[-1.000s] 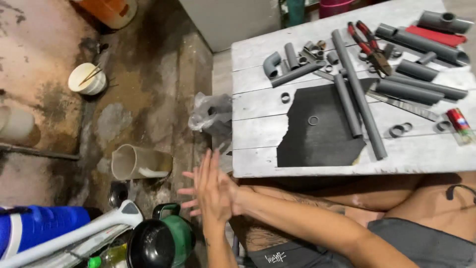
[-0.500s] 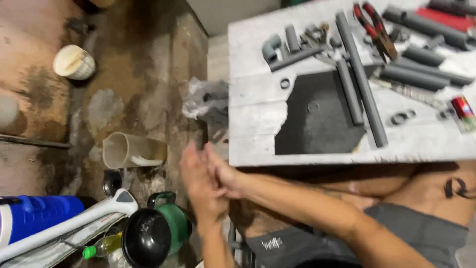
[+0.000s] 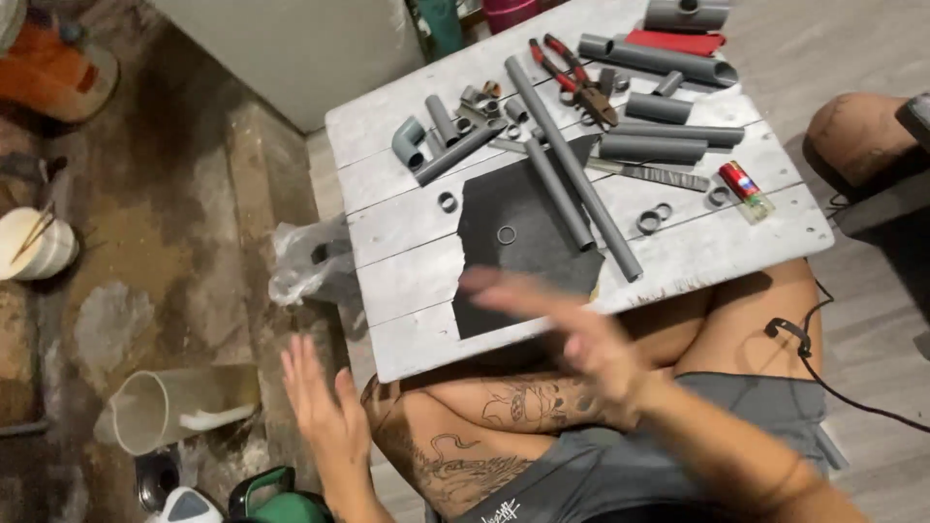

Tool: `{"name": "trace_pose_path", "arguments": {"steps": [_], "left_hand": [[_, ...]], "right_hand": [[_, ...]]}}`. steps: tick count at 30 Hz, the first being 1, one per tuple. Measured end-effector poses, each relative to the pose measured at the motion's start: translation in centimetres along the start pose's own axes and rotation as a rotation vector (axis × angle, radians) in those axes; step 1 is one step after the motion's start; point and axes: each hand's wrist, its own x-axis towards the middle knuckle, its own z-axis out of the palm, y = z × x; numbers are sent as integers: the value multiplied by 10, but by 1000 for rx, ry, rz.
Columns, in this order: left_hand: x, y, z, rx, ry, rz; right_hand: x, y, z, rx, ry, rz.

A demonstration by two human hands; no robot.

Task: The person is sanding a small PVC ring on a piece of sandpaper and then organizing and inspecting various PVC pipes and fittings on a white wooden surface.

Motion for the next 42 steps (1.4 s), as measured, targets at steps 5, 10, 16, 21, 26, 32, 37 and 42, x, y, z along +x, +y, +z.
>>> {"name": "trace_pose_path", "arguments": {"steps": [5,10,16,21,26,32,37,42], "left_hand": [[-6,59,32,-130,41,55],[9,100,90,-167,-40,317],[16,121,123,-16,-246,263],[11,127,128,-58,-254,273],[10,120,133,-79,-216,314],[8,116,137,-91,-205,328],[7,114,141,-101,-185,326],[5,111,144,-112,-225,317]], "right_hand": [[-64,46,-85,-924,348,169],[-109,84,-117,-1576,296,164],[-96,86,-115,-1569,245,165],[-76,94,-103,-1548,125,90],[-80,109,-129,-1598,169,106],[-70,111,-113,-1580,205,31],[-24,104,-90,-1535,36,-59],[-25,121,-129,-1675,-127,65]]}}
